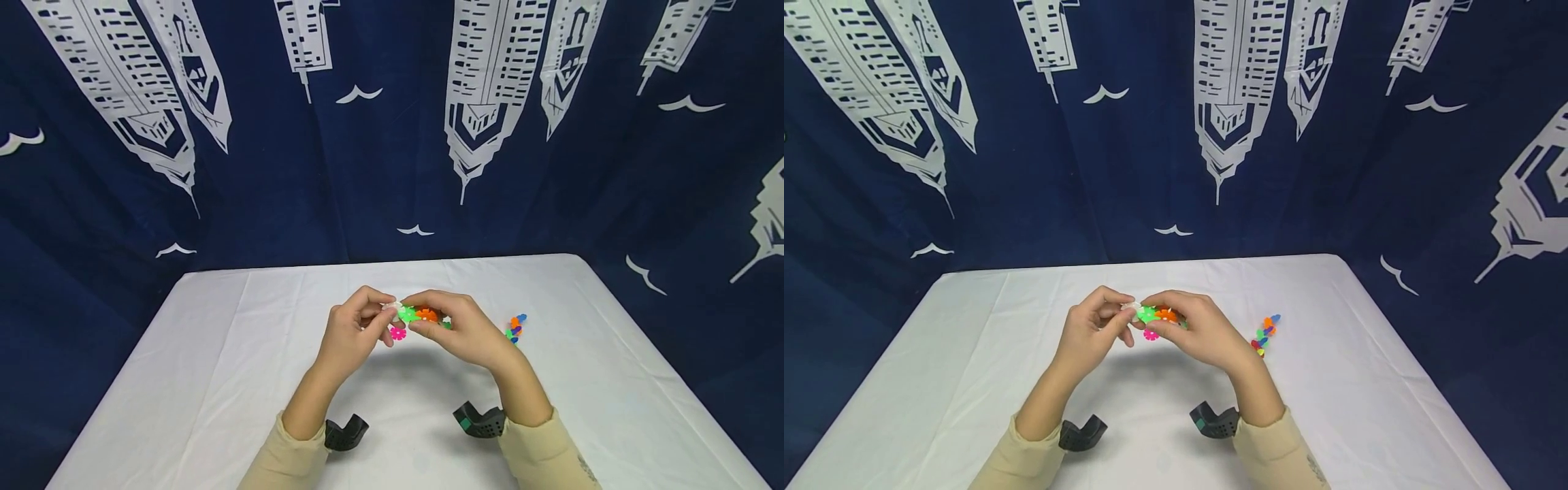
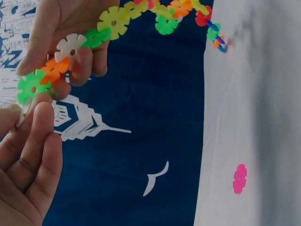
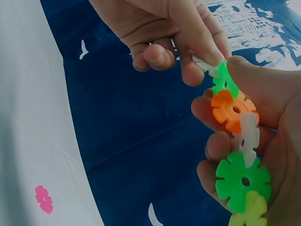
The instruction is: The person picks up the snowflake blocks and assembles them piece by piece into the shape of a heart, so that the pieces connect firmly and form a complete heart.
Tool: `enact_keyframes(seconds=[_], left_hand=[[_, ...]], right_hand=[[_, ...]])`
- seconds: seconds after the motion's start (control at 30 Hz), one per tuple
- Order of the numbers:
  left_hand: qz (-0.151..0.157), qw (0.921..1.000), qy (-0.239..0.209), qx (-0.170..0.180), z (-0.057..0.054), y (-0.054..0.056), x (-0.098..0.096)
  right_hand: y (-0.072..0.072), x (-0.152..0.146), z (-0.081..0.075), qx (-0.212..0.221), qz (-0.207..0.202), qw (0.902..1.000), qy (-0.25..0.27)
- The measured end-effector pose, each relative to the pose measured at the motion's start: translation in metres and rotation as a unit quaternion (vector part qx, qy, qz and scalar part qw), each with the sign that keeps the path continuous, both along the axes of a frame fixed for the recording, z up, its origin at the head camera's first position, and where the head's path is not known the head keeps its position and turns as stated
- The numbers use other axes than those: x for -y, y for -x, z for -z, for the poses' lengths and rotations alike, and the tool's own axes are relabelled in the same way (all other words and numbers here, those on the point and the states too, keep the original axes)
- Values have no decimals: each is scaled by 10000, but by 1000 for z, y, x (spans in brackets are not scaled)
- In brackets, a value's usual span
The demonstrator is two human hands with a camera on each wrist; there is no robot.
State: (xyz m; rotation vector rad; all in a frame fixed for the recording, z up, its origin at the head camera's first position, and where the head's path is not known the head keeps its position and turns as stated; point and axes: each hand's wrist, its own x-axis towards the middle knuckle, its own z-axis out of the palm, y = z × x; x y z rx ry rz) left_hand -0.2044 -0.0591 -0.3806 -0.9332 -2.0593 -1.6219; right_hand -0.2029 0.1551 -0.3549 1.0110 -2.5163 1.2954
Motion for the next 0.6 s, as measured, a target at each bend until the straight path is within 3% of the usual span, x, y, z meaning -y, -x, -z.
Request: enact_keyframes(seconds=[0.33,0.5,0.6], left_hand=[[-32,9980,-41,631,3,2,-1],[77,9918,-228,1258,8,7,1],[63,9870,-292,1581,17,15,2]], right_hand=[[2,7,4,-83,270,9995,127],[5,6,7,0,295,9990,344],[6,6,9,11,341,9983,464]])
